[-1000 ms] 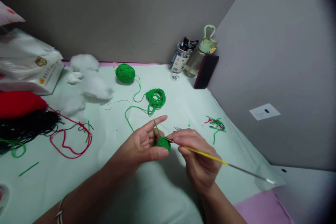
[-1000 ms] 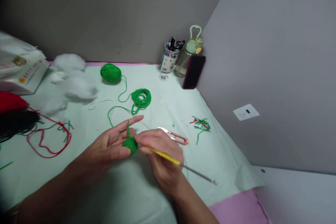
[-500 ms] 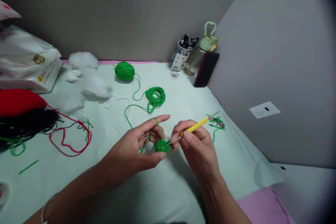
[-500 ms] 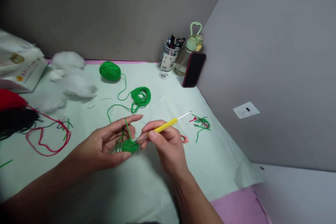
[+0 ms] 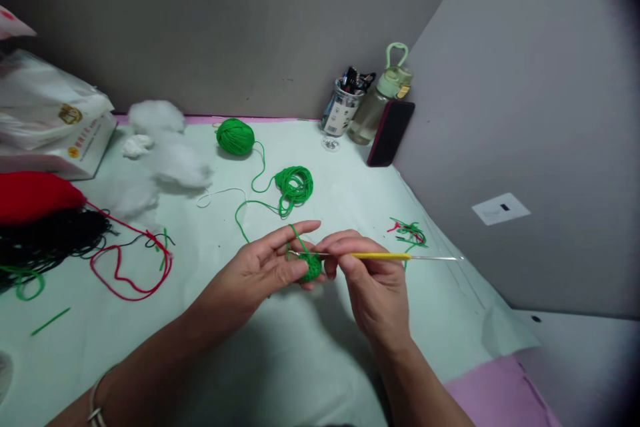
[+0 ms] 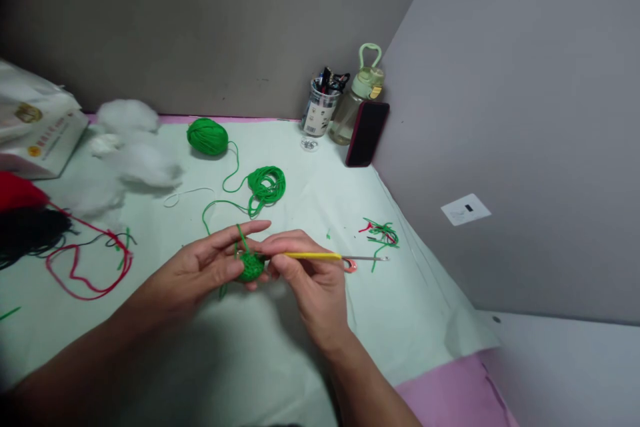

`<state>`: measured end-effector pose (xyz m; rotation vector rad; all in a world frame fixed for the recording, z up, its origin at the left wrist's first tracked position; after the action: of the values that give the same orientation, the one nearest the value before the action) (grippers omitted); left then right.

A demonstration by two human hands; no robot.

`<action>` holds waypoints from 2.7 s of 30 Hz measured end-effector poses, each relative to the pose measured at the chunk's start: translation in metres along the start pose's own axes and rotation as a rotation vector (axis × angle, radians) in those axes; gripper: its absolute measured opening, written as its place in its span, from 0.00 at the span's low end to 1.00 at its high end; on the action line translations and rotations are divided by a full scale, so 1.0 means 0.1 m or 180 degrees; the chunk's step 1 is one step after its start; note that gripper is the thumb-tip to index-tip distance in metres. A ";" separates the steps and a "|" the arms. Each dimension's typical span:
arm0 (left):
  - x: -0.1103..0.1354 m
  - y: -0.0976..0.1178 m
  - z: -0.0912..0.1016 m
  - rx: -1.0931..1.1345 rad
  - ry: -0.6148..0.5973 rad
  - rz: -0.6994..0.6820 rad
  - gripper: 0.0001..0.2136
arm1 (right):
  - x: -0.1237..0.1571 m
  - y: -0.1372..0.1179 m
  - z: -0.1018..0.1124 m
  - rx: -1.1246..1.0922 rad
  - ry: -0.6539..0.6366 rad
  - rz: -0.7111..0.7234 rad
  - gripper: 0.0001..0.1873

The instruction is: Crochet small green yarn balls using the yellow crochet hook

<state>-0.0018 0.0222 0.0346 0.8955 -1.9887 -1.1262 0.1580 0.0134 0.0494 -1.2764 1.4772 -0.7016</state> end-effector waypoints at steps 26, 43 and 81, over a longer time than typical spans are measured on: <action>-0.02 -0.03 -0.08 0.0989 -0.0263 0.0200 0.19 | 0.03 -0.14 0.08 0.0699 0.0318 0.0646 0.11; 0.02 0.01 -0.01 -0.0576 0.0464 0.0039 0.32 | 0.01 -0.13 -0.05 0.1078 -0.0330 0.0479 0.12; 0.04 0.07 0.07 -0.2415 0.1004 -0.0560 0.28 | 0.01 -0.03 0.00 0.0443 -0.0336 -0.0078 0.09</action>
<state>-0.0116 0.0244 0.0385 0.7714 -1.0973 -1.5663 0.1593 0.0114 0.0516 -1.2082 1.3067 -0.7292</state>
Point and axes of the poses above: each hand's wrist, its own x-axis away from the middle knuckle, its own z-axis out of the back of the hand, y = z × x, the point moved 4 cm from there along -x, towards the middle knuckle, and after that the axes turned 9 degrees about -x, right-handed, at the moved point
